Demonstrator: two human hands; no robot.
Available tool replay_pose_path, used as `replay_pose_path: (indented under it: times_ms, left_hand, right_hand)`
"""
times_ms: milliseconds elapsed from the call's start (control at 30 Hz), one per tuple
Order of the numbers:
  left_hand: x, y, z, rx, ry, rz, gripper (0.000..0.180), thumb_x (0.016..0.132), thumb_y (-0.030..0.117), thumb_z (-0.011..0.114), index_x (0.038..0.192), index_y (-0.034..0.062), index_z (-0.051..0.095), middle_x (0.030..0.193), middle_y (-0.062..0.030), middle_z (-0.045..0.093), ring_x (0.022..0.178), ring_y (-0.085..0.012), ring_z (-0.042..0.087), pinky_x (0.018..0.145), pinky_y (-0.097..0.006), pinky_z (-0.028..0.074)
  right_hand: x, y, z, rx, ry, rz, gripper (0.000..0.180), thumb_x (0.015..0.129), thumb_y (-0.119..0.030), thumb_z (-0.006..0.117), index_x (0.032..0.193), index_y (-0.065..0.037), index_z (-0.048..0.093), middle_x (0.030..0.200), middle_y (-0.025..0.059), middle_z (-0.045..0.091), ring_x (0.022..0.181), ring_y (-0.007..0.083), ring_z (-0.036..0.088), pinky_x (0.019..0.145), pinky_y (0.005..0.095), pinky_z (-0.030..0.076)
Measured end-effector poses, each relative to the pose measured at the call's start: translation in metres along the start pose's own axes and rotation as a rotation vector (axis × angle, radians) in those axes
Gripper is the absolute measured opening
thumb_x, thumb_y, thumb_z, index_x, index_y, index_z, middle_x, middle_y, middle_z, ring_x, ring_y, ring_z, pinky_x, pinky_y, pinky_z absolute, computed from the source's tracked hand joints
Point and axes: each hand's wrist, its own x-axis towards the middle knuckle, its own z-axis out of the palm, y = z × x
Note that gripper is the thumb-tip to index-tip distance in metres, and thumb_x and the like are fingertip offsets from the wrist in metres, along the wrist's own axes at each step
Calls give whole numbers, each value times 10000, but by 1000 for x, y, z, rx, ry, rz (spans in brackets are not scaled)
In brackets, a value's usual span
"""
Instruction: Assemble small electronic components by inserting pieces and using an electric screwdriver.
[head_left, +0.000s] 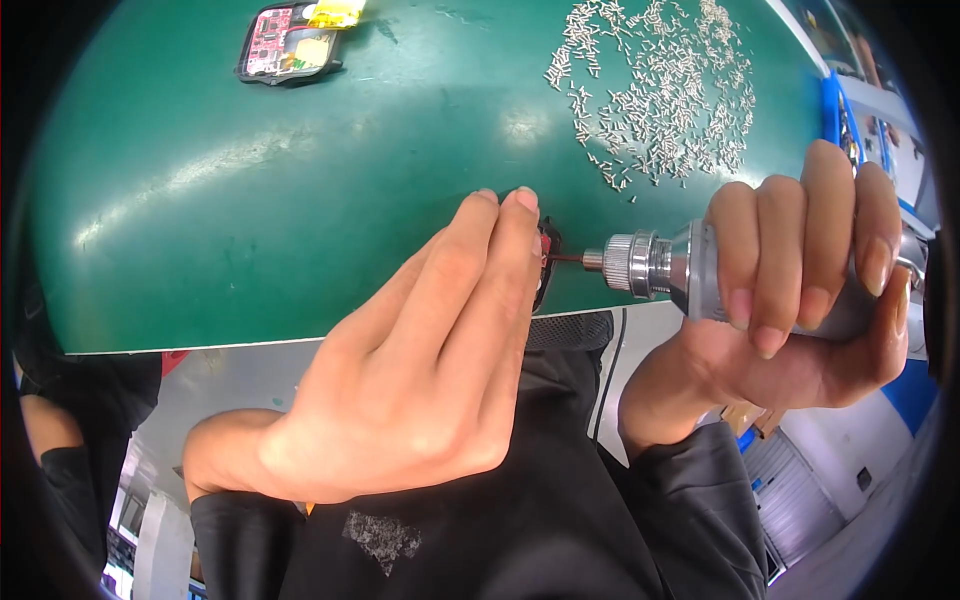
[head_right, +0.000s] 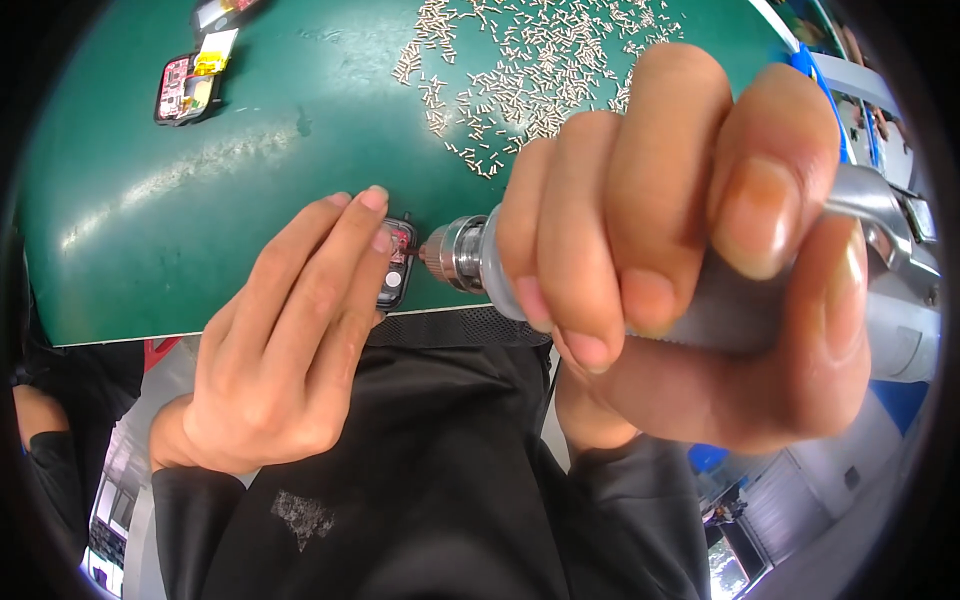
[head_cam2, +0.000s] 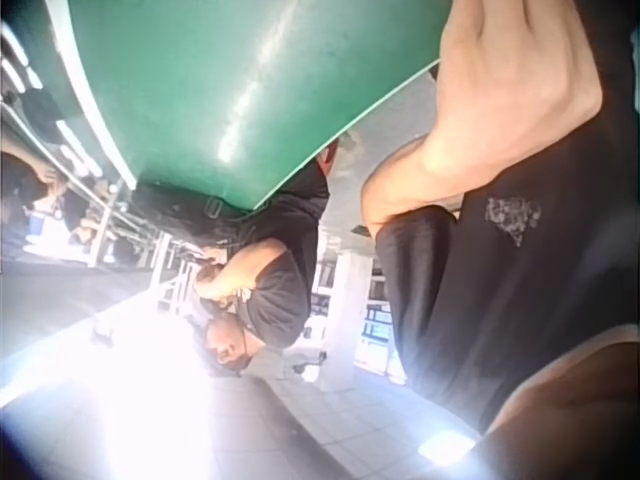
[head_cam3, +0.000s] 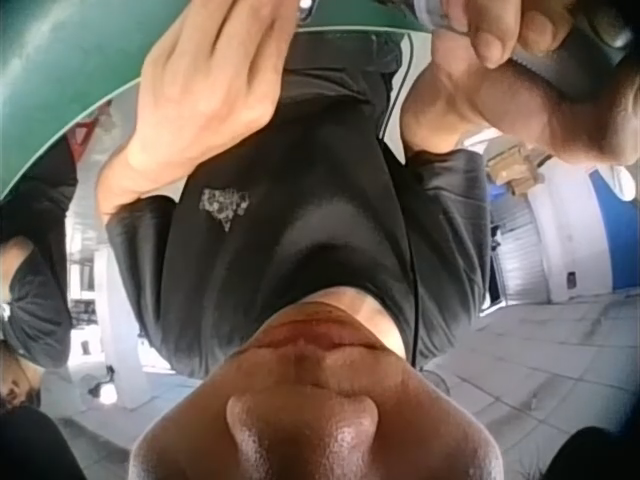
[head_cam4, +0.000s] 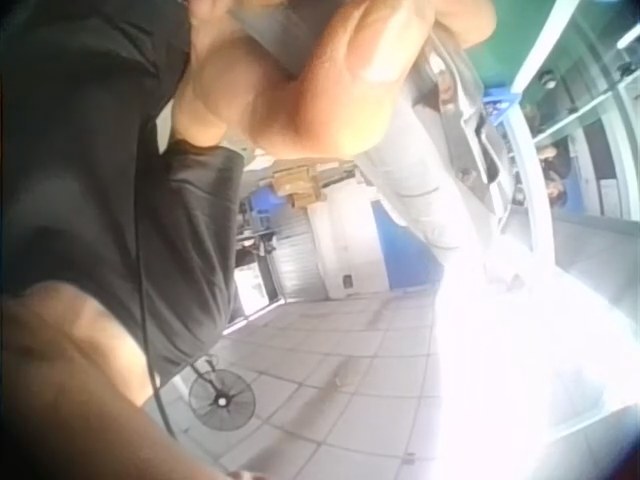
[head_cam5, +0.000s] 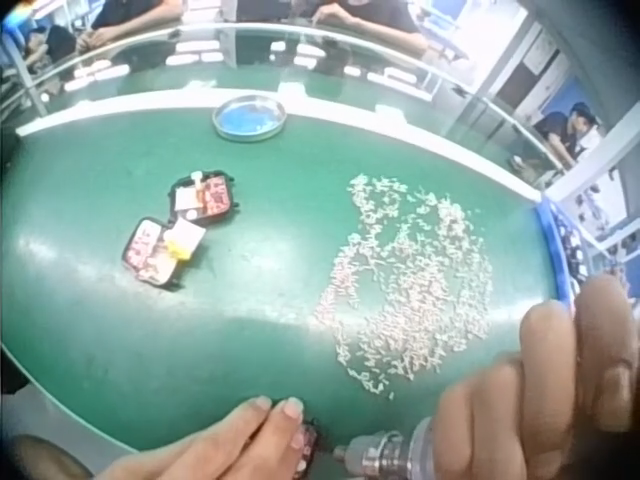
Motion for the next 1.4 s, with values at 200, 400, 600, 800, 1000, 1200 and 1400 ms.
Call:
replay_pose_path:
  times_ms: [200, 400, 600, 800, 1000, 1200, 1400]
  left_hand:
    - [5, 2, -6, -98, -57, -51, 354, 584, -35, 675, 901, -175, 601, 1008, -252, 620, 883, -356, 623, 686, -375, 567]
    - [4, 4, 0, -115, 39, -86, 377, 547, -41, 682, 890, -174, 600, 993, -249, 626, 867, -357, 626, 677, -380, 566]
    - [5, 3, 1, -149, 34, -105, 357, 556, -48, 687, 883, -167, 604, 991, -248, 631, 858, -359, 629, 680, -383, 566]
    - [3, 2, 2, -150, 44, -95, 343, 579, -58, 679, 895, -168, 606, 993, -254, 633, 856, -367, 628, 681, -386, 562]
    - [3, 2, 4, -180, 66, -113, 332, 604, -63, 680, 909, -172, 605, 993, -261, 632, 853, -373, 626, 682, -387, 558]
    - [3, 2, 4, -189, 72, -117, 335, 597, -74, 681, 907, -173, 607, 986, -263, 634, 856, -372, 627, 685, -381, 557]
    - [4, 1, 3, -195, 54, -112, 322, 608, -71, 682, 905, -173, 609, 983, -262, 635, 855, -369, 629, 690, -381, 555]
  right_hand:
    - [-2, -2, 1, 111, -22, -38, 151, 785, -165, 587, 820, -84, 464, 658, 37, 446, 445, 107, 464, 500, 246, 412]
    - [-6, 4, 8, 211, -20, -41, 176, 758, -149, 621, 817, -83, 469, 666, 41, 460, 440, 112, 460, 504, 248, 424]
    - [-7, 5, 5, 241, -12, -64, 187, 739, -150, 630, 816, -82, 474, 673, 45, 461, 444, 120, 460, 515, 252, 431]
    - [-9, 6, 7, 302, 26, -27, 177, 739, -155, 625, 808, -78, 482, 689, 51, 463, 447, 119, 457, 504, 256, 428]
    - [-8, 8, 5, 279, 23, -59, 157, 747, -150, 616, 812, -79, 492, 690, 50, 467, 453, 107, 457, 494, 243, 418]
    - [-7, 3, -1, 263, 5, -11, 145, 758, -148, 601, 814, -75, 489, 689, 49, 473, 448, 109, 461, 494, 244, 419]
    - [-7, 8, -2, 277, 1, -26, 146, 774, -167, 588, 822, -76, 484, 685, 50, 466, 450, 114, 463, 495, 258, 415]
